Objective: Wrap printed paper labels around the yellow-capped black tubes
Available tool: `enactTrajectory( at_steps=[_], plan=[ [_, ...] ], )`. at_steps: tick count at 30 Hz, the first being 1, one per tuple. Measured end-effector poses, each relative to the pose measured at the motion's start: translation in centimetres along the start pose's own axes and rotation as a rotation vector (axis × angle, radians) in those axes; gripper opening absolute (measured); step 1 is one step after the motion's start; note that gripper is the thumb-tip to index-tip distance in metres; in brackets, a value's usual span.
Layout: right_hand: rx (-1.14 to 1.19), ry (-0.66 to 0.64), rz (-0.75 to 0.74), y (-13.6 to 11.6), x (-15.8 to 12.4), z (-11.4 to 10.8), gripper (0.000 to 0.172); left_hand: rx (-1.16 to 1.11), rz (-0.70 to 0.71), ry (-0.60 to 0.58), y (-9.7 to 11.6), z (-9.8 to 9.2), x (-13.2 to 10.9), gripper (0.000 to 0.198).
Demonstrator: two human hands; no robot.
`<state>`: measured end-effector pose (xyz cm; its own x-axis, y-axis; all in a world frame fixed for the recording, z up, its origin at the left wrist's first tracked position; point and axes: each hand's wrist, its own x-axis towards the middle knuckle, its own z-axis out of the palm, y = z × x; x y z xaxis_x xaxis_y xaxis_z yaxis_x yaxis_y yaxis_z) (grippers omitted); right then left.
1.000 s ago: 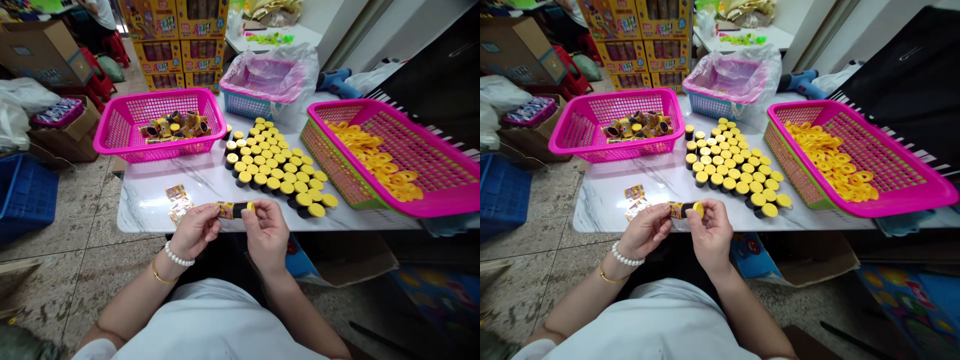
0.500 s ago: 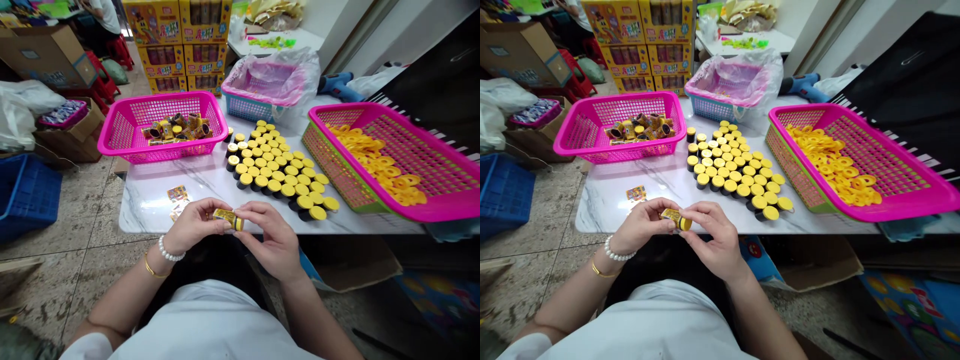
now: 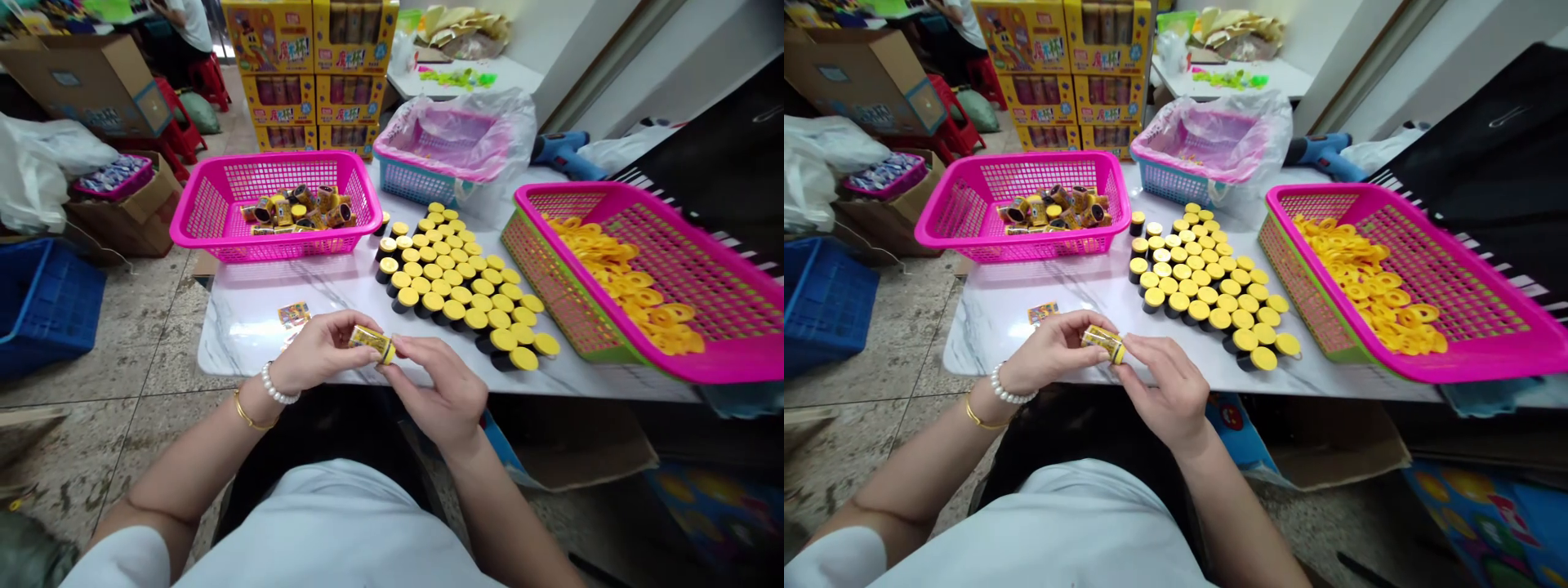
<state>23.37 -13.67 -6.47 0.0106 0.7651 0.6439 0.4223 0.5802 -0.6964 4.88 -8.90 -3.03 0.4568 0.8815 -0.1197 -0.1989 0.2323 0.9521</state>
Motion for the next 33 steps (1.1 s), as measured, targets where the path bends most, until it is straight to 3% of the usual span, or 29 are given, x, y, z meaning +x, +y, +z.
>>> enactTrajectory(
  at_steps=[3, 5, 7, 10, 12, 16, 18, 21, 24, 27, 30, 33],
  plan=[
    [0.246, -0.013, 0.364, -0.3, -0.4, 1.2, 0.024, 0.113, 0.048, 0.013, -0.1, 0.2, 0.0, 0.018],
    [0.335, -0.005, 0.478, -0.2, -0.6, 1.7, 0.023, 0.180, 0.073, 0.020, -0.1, 0.1, 0.0, 0.018],
    [0.263, 0.038, 0.364, 0.2, -0.6, 1.7, 0.024, 0.212, 0.058, 0.054, -0.2, -0.1, 0.0, 0.024],
    [0.030, 0.084, 0.030, 0.9, -0.3, 1.5, 0.030, 0.203, -0.022, 0.083, -0.3, -0.5, 0.0, 0.032],
    [-0.042, 0.079, -0.023, 1.1, -0.1, 1.6, 0.030, 0.184, -0.025, 0.081, -0.6, -0.5, 0.2, 0.034],
    [0.144, 0.079, 0.377, 0.4, 0.2, 2.6, 0.022, 0.169, 0.060, 0.142, -1.0, -0.2, 0.8, 0.029],
    [0.258, 0.067, 0.516, 0.0, 0.4, 3.0, 0.021, 0.180, 0.033, 0.126, -0.9, -0.3, 1.1, 0.028],
    [0.260, 0.050, 0.453, 0.1, 0.6, 3.0, 0.024, 0.148, -0.036, 0.082, -0.6, -0.7, 1.1, 0.029],
    [0.176, 0.087, 0.348, 0.6, 0.4, 2.9, 0.028, 0.118, 0.030, 0.108, -0.5, -1.1, 0.9, 0.031],
    [0.356, 0.057, 0.583, 0.9, 0.0, 3.2, 0.027, 0.137, 0.135, 0.059, -0.6, -1.3, 0.9, 0.029],
    [0.647, -0.037, 0.811, 0.6, 0.0, 3.6, 0.032, 0.156, 0.122, -0.007, -0.4, -1.4, 0.9, 0.030],
    [0.692, -0.113, 0.764, 0.3, 0.5, 3.4, 0.031, 0.158, 0.010, -0.022, -0.3, -1.6, 0.8, 0.036]
  ],
)
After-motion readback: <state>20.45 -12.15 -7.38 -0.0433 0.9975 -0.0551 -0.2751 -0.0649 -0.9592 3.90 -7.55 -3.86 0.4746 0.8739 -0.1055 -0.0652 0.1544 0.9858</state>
